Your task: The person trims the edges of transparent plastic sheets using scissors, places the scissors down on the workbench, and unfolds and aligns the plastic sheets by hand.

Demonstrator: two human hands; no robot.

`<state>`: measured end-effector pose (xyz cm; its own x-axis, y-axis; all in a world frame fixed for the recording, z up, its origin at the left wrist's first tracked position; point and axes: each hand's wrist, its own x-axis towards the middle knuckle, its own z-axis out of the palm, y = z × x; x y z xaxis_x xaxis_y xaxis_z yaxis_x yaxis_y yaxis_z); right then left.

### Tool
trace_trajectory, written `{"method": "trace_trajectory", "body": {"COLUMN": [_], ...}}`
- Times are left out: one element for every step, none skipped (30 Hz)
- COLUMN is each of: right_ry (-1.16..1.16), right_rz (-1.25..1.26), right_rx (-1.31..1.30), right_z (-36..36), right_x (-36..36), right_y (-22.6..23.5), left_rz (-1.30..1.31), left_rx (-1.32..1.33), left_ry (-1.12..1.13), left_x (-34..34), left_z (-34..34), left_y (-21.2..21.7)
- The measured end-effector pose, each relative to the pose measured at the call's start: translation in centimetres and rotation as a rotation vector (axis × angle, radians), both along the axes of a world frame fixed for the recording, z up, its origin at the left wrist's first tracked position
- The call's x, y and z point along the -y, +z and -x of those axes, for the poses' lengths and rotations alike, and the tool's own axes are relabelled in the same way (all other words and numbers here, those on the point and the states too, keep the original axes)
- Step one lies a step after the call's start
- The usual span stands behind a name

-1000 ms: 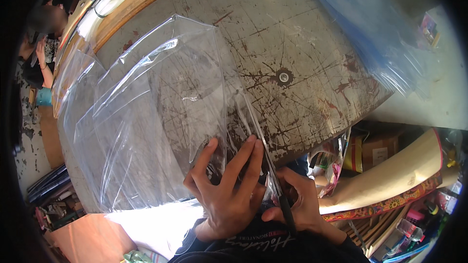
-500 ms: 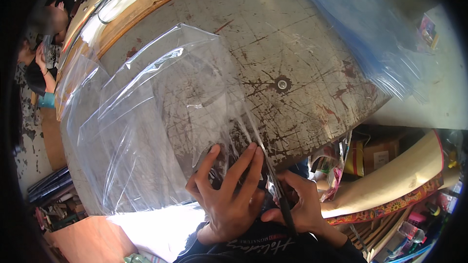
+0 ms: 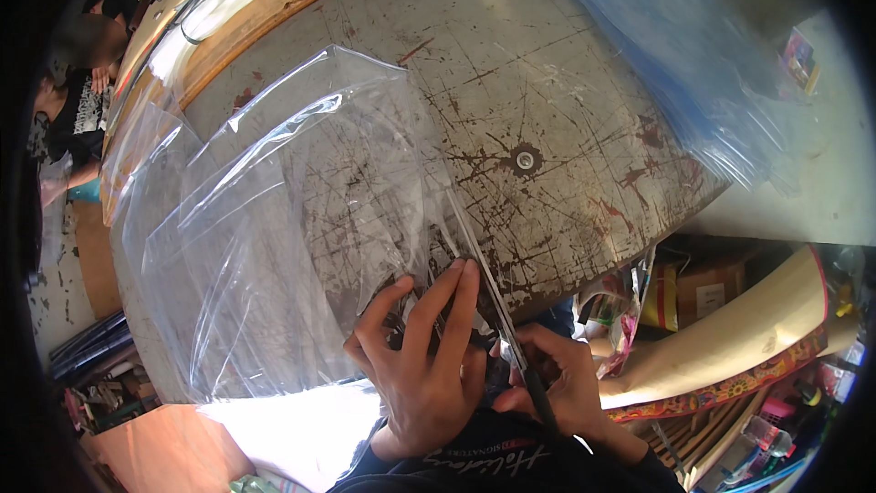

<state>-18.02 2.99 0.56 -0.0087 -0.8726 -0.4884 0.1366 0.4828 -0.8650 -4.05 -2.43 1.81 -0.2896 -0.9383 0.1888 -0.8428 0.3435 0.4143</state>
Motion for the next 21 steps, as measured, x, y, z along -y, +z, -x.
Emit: {"method": "trace_trajectory", "body": {"right_ry": [0.010,0.013,0.016,0.021,0.024,0.021,0.015,0.016,0.008,0.001,0.003,0.001,-0.002,-0.002,0.006,0.011,0.008,0.013,0.025,0.029,0.049], "right_rz": [-0.004,-0.006,-0.009,-0.012,-0.015,-0.016,-0.015,-0.016,-0.027,-0.038,-0.038,-0.037,-0.036,-0.036,-0.032,-0.024,-0.023,0.001,0.022,0.021,0.026], "right_rx": [0.008,0.010,0.010,0.013,0.017,-0.004,-0.028,-0.028,-0.032,-0.036,-0.034,-0.036,-0.042,-0.043,-0.062,-0.085,-0.090,-0.108,-0.116,-0.111,-0.123], "right_z": [0.01,-0.01,-0.04,-0.12,-0.20,-0.29,-0.34,-0.41,-0.49,-0.54,-0.57,-0.60,-0.60,-0.59,-0.57,-0.46,-0.36,-0.26,-0.27,-0.27,-0.27], "right_x": [0.00,0.06,0.14,0.23,0.26,0.25,0.28,0.34,0.41,0.47,0.48,0.48,0.49,0.55,0.61,0.60,0.52,0.41,0.38,0.35,0.31], "right_y": [-0.05,0.03,0.24,0.30,0.28,0.24,0.27,0.34,0.41,0.45,0.41,0.35,0.39,0.42,0.44,0.53,0.52,0.42,0.07,-0.20,-0.44], "left_rz": [-0.007,-0.009,0.000,0.009,0.006,0.026,0.047,0.046,0.051,0.057,0.057,0.080,0.103,0.103,0.100,0.101,0.103,0.115,0.123,0.122,0.105], "left_rx": [-0.005,-0.003,0.005,0.016,0.019,0.029,0.036,0.036,0.044,0.053,0.055,0.075,0.092,0.091,0.090,0.085,0.080,0.083,0.097,0.102,0.085], "left_ry": [0.001,0.004,0.000,-0.001,0.003,0.011,0.017,0.017,0.021,0.024,0.026,0.045,0.062,0.062,0.066,0.065,0.063,0.059,0.063,0.066,0.058], "left_x": [0.01,-0.02,-0.06,-0.10,-0.12,-0.16,-0.13,-0.13,-0.14,-0.13,-0.11,-0.08,-0.05,-0.02,0.00,0.00,-0.02,-0.06,-0.10,-0.16,-0.23], "left_z": [-0.02,-0.03,-0.01,-0.04,-0.02,0.03,0.11,0.17,0.21,0.24,0.25,0.24,0.26,0.28,0.28,0.38,0.45,0.51,0.44,0.37,0.30], "left_y": [0.01,-0.04,-0.11,-0.24,-0.35,-0.46,-0.51,-0.51,-0.49,-0.46,-0.52,-0.63,-0.65,-0.61,-0.54,-0.47,-0.47,-0.50,-0.65,-0.72,-0.75]}}
